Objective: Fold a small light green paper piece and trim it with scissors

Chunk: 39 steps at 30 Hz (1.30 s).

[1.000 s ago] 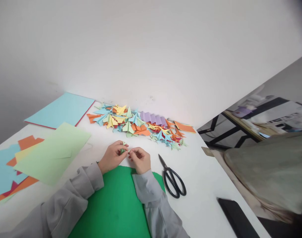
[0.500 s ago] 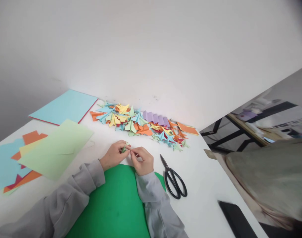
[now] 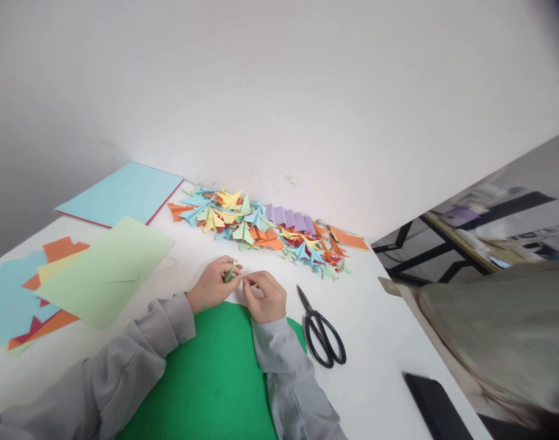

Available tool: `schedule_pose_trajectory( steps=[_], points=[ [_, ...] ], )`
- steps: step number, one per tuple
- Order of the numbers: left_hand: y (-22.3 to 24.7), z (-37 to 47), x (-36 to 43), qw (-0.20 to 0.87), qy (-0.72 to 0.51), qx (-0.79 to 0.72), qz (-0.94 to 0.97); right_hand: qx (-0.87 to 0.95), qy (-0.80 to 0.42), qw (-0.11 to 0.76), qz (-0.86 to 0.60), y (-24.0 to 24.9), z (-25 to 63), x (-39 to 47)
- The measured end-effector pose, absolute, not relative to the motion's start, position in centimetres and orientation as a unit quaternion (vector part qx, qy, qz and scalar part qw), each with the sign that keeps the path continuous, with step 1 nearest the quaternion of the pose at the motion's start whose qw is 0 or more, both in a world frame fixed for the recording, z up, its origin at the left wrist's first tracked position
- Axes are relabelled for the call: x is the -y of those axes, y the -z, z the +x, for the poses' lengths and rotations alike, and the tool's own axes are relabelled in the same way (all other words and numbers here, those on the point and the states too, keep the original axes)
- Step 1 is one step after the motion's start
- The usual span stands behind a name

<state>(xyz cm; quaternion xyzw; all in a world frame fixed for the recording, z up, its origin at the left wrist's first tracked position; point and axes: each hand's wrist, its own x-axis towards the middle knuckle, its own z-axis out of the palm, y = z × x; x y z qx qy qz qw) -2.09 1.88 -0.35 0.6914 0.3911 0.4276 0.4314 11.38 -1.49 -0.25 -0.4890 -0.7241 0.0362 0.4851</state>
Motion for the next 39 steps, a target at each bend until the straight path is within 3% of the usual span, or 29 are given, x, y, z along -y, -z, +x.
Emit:
schedule_pose_trajectory(
  steps=[7,18,35,39],
  points=[
    [-0.1,-2.1,-1.7,0.435,-0.421,-0.399,0.689,0.752,0.030,0.469,-0.462,1.0,11.8,1.3],
    [-0.1,-2.0,-1.9,0.435,-0.412,-0.399,0.694,0.814,0.248,0.309,-0.425,0.3,12.4,1.6],
    [-0.3,-2.1,-1.9,0.445,-0.421,-0.397,0.683,0.828,0.243,0.295,-0.411,0.1,12.2,1.9],
    [-0.2,-2.1,-1.9,0.449,-0.433,-0.394,0.675,0.791,0.196,0.352,-0.460,0.3,11.9,1.9]
  ],
)
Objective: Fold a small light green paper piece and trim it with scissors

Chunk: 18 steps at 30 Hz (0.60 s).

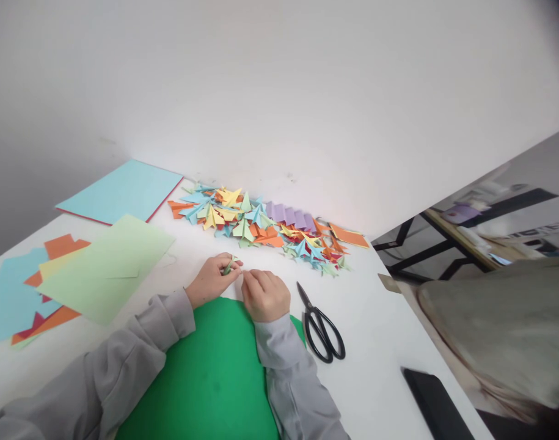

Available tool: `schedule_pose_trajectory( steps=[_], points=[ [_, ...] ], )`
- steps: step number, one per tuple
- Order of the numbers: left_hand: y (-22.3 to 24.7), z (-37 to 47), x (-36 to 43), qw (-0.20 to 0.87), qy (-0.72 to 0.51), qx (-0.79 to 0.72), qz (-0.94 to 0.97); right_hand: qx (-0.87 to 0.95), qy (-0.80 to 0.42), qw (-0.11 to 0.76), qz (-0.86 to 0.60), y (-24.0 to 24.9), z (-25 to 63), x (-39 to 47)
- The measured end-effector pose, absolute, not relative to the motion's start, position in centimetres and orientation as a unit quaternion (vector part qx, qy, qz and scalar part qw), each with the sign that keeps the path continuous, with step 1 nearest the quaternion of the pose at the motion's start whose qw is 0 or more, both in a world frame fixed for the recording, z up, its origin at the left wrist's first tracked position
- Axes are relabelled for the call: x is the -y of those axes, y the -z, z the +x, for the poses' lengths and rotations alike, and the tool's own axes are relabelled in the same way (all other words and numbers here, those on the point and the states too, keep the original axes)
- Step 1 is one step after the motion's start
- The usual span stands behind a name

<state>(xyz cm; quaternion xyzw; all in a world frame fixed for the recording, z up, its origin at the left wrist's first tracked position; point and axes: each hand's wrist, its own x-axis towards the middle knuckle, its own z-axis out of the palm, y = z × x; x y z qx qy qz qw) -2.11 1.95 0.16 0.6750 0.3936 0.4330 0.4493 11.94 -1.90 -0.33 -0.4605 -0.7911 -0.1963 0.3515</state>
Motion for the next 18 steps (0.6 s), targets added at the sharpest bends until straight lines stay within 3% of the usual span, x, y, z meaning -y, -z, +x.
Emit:
schedule_pose_trajectory(
  steps=[5,9,18],
  points=[
    [-0.23,-2.09,-1.88,0.463,-0.428,-0.399,0.665,0.667,-0.069,0.487,-0.560,0.99,11.44,1.50],
    [-0.44,-2.07,-1.82,0.465,-0.417,-0.398,0.672,0.600,-0.233,0.514,-0.567,1.33,11.40,1.10],
    [-0.27,-2.10,-1.93,0.477,-0.404,-0.386,0.679,0.642,-0.219,0.498,-0.541,0.99,11.37,1.08]
  ],
)
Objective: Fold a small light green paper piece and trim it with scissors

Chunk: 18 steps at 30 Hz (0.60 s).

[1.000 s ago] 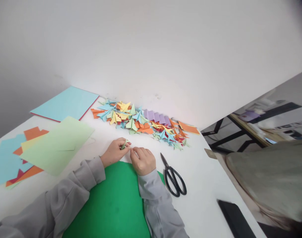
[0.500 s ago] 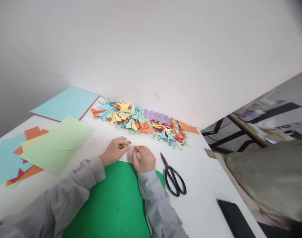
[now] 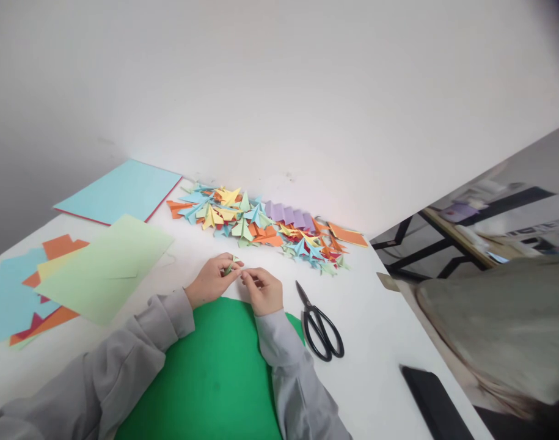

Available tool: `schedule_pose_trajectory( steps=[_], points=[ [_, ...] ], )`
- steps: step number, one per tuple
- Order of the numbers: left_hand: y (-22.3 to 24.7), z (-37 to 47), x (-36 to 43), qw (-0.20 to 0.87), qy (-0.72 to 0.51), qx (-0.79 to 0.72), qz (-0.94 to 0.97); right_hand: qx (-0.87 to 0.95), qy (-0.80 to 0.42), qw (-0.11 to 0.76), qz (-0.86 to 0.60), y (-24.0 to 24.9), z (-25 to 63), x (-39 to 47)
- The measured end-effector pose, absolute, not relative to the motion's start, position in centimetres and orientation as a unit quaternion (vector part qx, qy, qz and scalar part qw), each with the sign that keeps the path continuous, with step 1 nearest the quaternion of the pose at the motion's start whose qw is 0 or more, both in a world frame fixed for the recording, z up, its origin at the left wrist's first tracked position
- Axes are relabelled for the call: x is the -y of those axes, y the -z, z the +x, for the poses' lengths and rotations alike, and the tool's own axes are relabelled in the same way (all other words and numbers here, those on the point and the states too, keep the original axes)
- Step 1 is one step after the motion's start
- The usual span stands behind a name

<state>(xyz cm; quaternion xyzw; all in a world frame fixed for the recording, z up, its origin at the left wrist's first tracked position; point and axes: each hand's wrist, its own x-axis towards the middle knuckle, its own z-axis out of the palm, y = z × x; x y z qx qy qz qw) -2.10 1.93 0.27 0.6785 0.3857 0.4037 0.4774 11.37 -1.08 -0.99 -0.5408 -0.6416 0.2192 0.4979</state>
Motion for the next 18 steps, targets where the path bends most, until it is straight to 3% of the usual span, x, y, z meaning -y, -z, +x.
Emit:
schedule_pose_trajectory(
  steps=[18],
  points=[
    [0.00,-2.13,-1.93,0.484,-0.410,-0.382,0.672,0.643,-0.189,0.494,-0.554,0.77,11.54,1.31]
  ],
)
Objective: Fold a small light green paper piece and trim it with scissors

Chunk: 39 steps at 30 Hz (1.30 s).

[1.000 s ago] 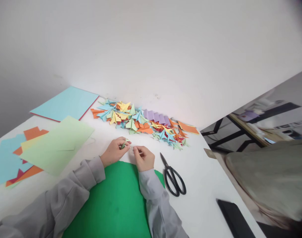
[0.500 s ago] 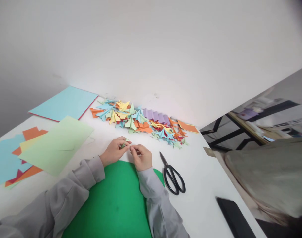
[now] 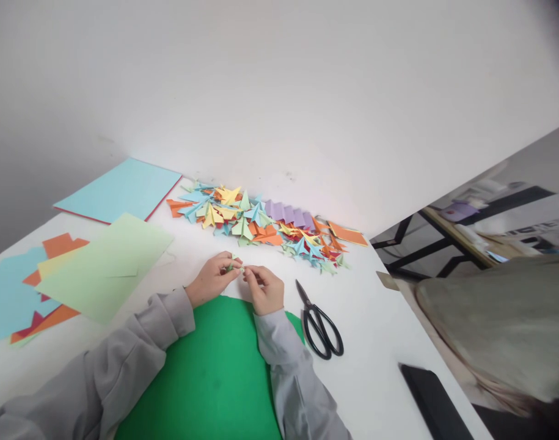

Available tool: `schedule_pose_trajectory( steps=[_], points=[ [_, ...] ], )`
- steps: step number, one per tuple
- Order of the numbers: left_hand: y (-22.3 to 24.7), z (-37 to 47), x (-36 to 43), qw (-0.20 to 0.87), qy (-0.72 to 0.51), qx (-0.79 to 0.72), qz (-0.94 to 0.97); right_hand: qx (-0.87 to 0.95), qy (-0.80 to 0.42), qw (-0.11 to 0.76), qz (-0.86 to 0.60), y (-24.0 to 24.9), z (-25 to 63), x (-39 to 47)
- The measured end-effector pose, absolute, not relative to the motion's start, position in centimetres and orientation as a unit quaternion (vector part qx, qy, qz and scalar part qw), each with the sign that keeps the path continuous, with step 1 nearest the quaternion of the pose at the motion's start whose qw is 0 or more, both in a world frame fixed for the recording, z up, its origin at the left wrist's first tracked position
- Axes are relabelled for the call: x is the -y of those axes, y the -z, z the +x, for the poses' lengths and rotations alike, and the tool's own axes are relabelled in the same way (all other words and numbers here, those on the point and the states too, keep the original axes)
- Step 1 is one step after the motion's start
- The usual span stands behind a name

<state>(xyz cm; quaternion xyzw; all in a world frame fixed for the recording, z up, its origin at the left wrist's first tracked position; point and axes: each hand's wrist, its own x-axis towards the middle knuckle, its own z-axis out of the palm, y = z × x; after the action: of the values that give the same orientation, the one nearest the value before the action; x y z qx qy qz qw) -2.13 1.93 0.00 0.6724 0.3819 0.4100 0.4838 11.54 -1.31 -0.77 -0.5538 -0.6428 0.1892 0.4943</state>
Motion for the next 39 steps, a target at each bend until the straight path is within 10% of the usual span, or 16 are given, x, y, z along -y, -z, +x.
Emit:
schedule_pose_trajectory(
  steps=[24,39],
  points=[
    [0.7,-2.1,-1.9,0.367,-0.404,-0.383,0.745,0.644,-0.210,0.451,-0.581,1.2,11.9,1.1],
    [1.1,-1.8,-1.9,0.449,-0.407,-0.385,0.696,0.786,0.253,0.290,-0.483,1.1,12.2,1.4]
  ],
)
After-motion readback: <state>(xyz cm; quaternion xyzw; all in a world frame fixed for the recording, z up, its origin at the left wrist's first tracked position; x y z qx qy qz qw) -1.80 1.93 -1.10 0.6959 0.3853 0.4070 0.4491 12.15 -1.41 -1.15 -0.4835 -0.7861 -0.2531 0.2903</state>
